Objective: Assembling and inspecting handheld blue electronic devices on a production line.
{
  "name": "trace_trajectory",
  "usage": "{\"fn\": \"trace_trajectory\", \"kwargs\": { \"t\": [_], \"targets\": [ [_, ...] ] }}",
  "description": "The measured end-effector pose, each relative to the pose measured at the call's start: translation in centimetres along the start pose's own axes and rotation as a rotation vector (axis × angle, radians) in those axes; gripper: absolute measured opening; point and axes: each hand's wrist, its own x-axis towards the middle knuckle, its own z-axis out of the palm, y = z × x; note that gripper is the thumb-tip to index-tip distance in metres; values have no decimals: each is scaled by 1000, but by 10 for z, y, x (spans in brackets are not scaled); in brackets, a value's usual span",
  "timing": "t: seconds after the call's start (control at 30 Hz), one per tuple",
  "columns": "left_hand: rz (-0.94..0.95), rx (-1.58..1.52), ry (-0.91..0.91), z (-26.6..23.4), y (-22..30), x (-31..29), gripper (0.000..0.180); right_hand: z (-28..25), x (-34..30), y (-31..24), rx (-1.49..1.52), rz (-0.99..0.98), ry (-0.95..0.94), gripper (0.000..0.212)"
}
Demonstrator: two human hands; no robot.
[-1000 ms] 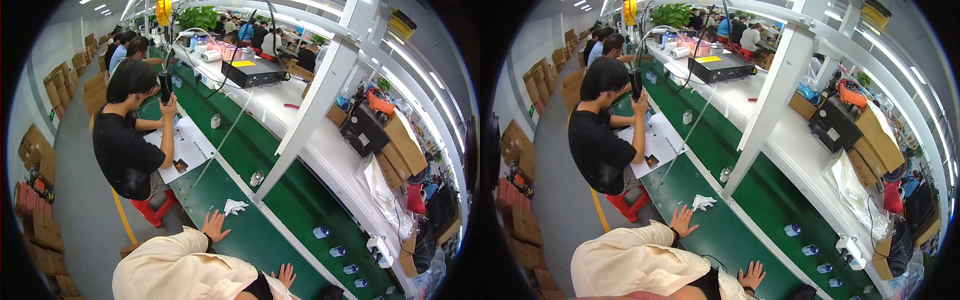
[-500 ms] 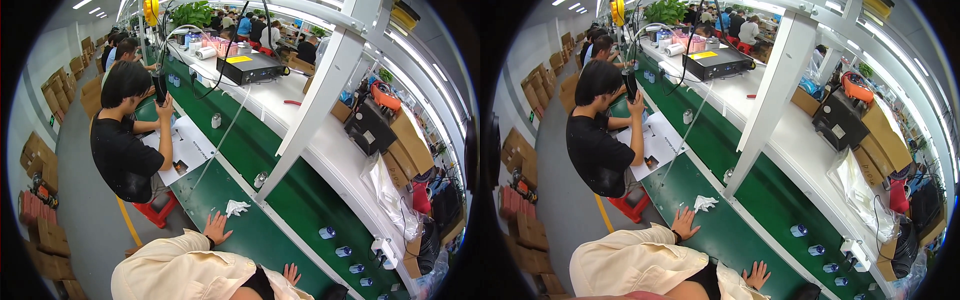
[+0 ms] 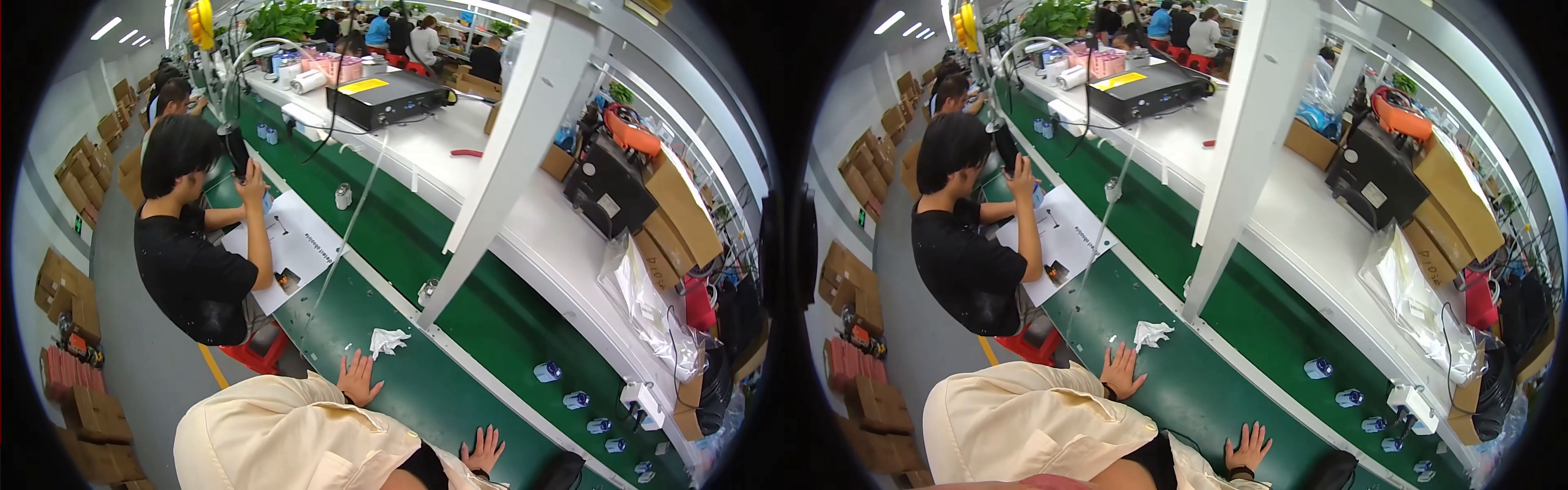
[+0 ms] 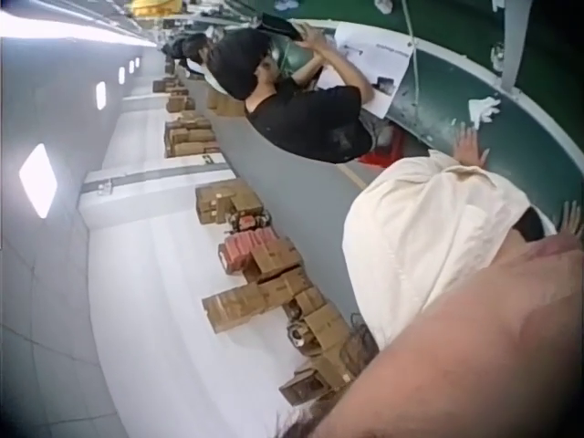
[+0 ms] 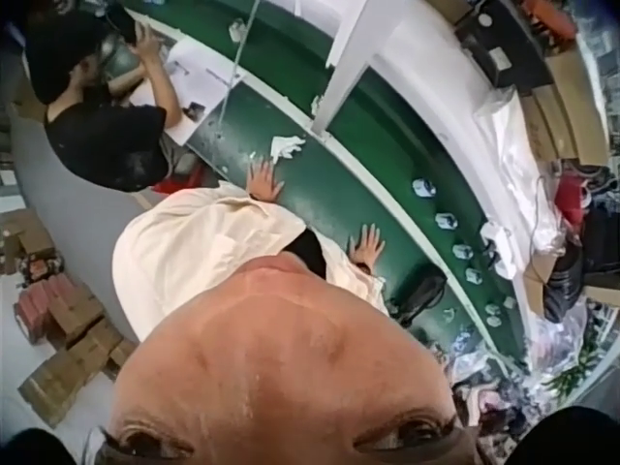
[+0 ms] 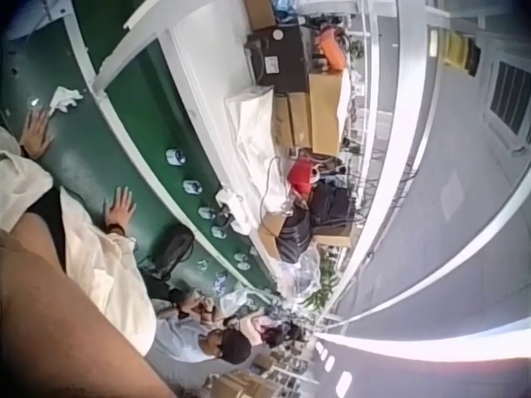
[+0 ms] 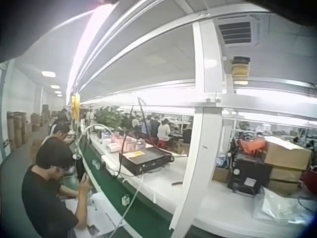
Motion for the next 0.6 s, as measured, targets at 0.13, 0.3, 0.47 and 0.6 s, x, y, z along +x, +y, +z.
{"fn": "trace_trajectory", "kwargs": {
  "t": [0.13,0.3,0.47,0.6],
  "targets": [
    [3,12,31,1,-3,4,77,-5,9,-4,32,5,-23,69],
    [14,14,71,7,-5,1,74,-2,5,-3,33,-23,12,68],
    [29,-74,21,0,-4,3,74,-4,-6,-7,34,8,18,67],
    [84,-28,123,6,-14,8,71,-24,6,-8,81,-9,14,68]
  ]
}}
